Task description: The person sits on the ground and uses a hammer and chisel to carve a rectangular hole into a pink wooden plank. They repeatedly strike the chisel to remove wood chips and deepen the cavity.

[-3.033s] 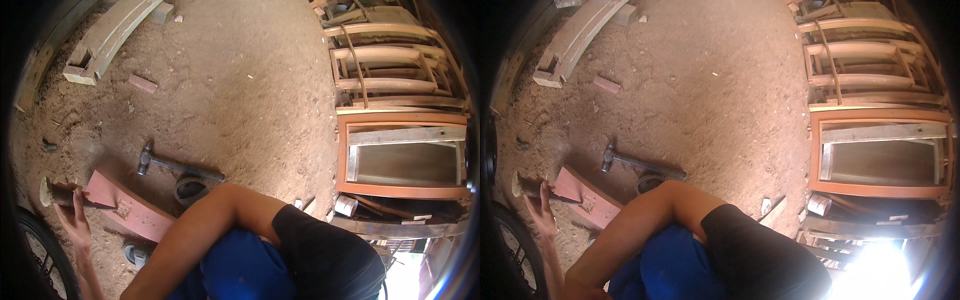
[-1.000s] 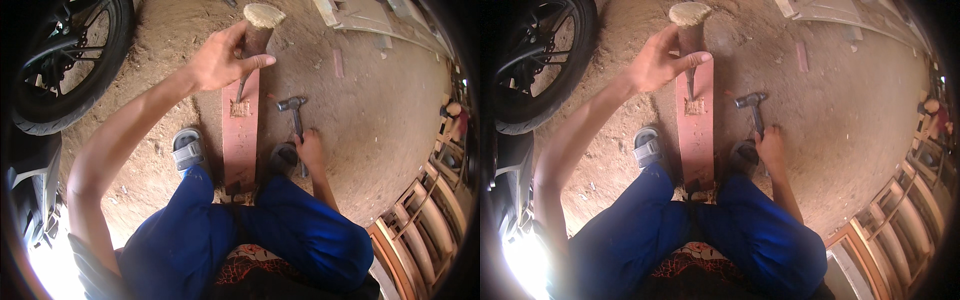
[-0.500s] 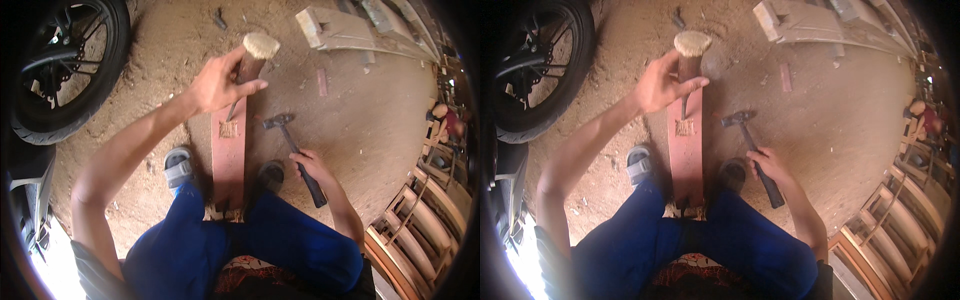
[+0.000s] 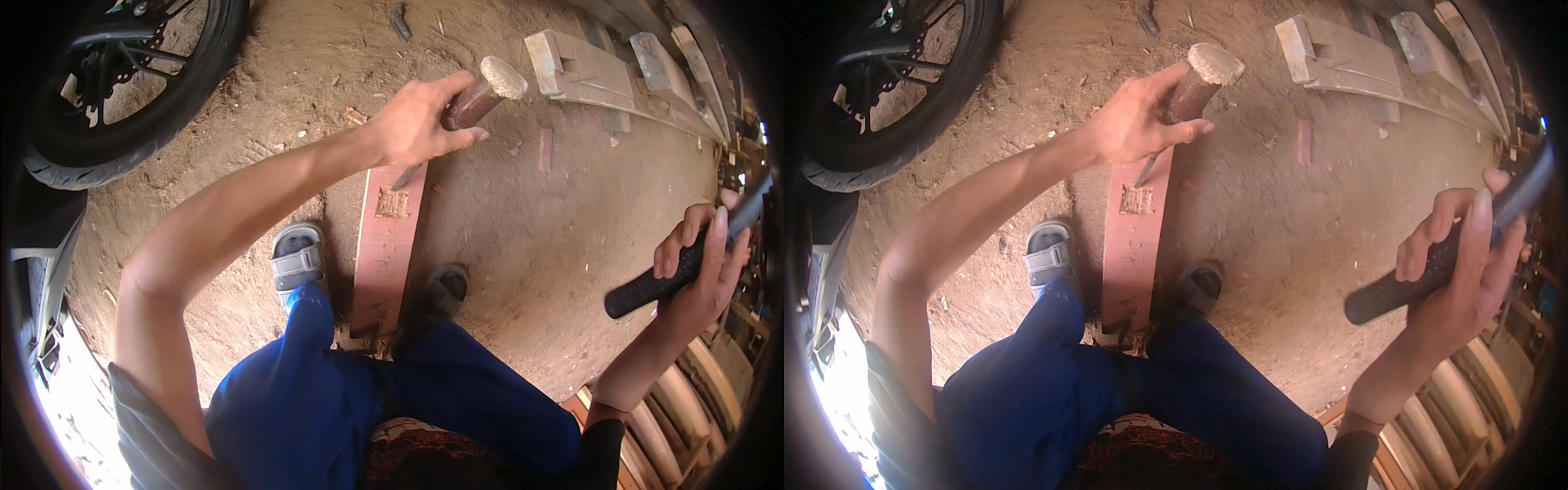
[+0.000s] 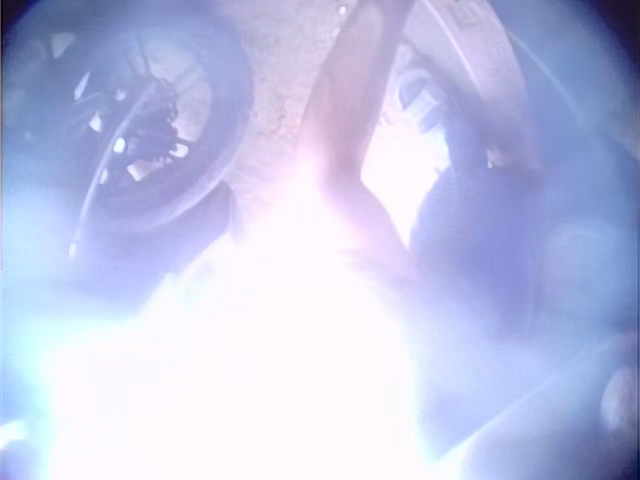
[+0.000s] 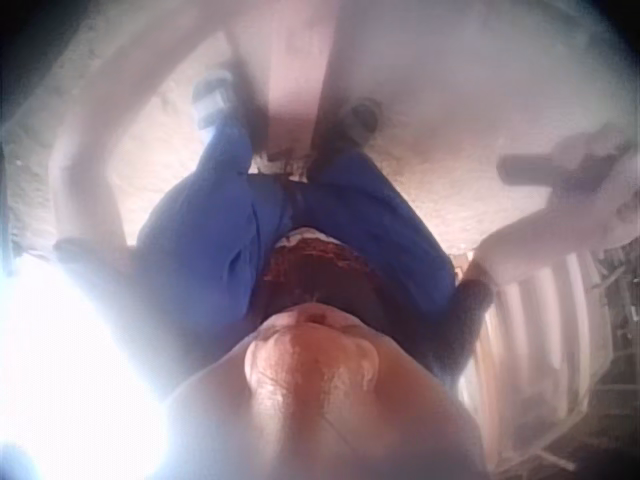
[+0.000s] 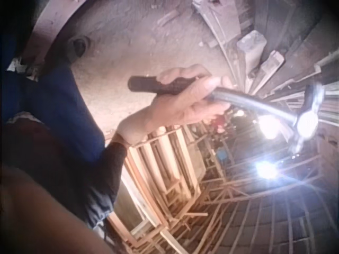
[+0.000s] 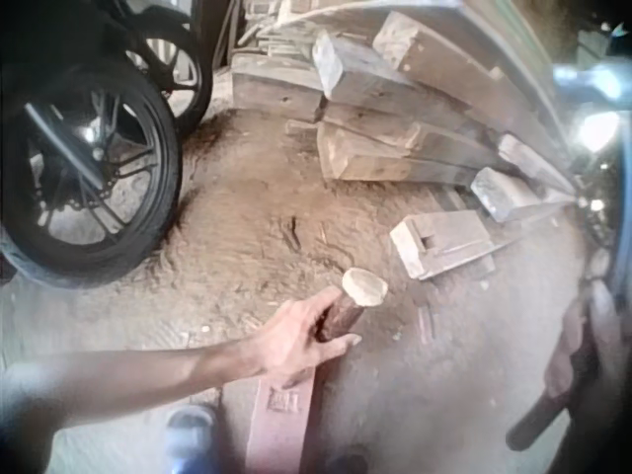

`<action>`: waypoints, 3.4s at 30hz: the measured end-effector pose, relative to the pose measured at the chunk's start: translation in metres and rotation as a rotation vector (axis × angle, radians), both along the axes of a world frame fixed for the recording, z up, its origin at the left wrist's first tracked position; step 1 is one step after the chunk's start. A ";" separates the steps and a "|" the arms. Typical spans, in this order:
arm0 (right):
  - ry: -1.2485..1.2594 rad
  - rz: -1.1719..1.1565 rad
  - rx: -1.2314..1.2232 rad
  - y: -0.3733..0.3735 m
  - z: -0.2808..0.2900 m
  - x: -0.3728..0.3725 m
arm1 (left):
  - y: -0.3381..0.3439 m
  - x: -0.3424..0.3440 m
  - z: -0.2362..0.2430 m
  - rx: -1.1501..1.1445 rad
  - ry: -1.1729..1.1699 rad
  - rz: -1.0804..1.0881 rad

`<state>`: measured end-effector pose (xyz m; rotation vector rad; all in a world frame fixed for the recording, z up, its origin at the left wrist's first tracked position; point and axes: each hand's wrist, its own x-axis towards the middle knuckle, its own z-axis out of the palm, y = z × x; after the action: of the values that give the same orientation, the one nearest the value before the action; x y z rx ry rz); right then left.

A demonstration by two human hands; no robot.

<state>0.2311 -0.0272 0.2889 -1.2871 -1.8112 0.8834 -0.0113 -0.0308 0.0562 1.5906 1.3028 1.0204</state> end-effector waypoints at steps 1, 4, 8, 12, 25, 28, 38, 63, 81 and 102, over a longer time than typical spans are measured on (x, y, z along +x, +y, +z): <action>0.080 0.049 -0.004 0.000 0.000 -0.003 | -0.002 0.003 -0.004 0.027 -0.051 0.008; 0.097 0.099 -0.193 -0.026 -0.045 -0.013 | -0.015 -0.003 -0.007 -0.031 -0.082 0.022; -0.526 0.233 -0.336 -0.025 -0.046 -0.012 | -0.015 0.002 -0.003 -0.133 -0.175 0.008; -0.260 0.134 -0.475 -0.012 -0.020 -0.025 | -0.012 0.007 -0.005 -0.148 -0.169 -0.047; -0.247 -0.036 -0.713 -0.019 -0.031 -0.030 | -0.016 0.018 -0.016 -0.013 -0.177 -0.008; -0.162 -0.086 -0.739 -0.004 -0.004 -0.022 | -0.015 0.016 -0.017 0.008 -0.157 0.008; -0.152 0.038 -0.601 -0.008 -0.047 -0.033 | -0.010 0.019 -0.028 0.052 -0.126 0.037; -0.029 -0.169 -0.383 0.005 -0.042 -0.040 | -0.005 0.029 -0.026 -0.080 -0.094 0.046; -0.213 -0.062 -0.848 0.016 -0.042 -0.033 | -0.009 0.026 -0.035 -0.120 -0.052 0.082; -0.119 -0.205 -0.772 -0.016 -0.073 0.006 | 0.007 0.000 -0.054 -0.454 -0.269 0.186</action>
<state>0.2372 -0.0436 0.2161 -1.9863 -1.4145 1.4859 -0.0116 -0.0235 0.0018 0.9735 1.3901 0.9284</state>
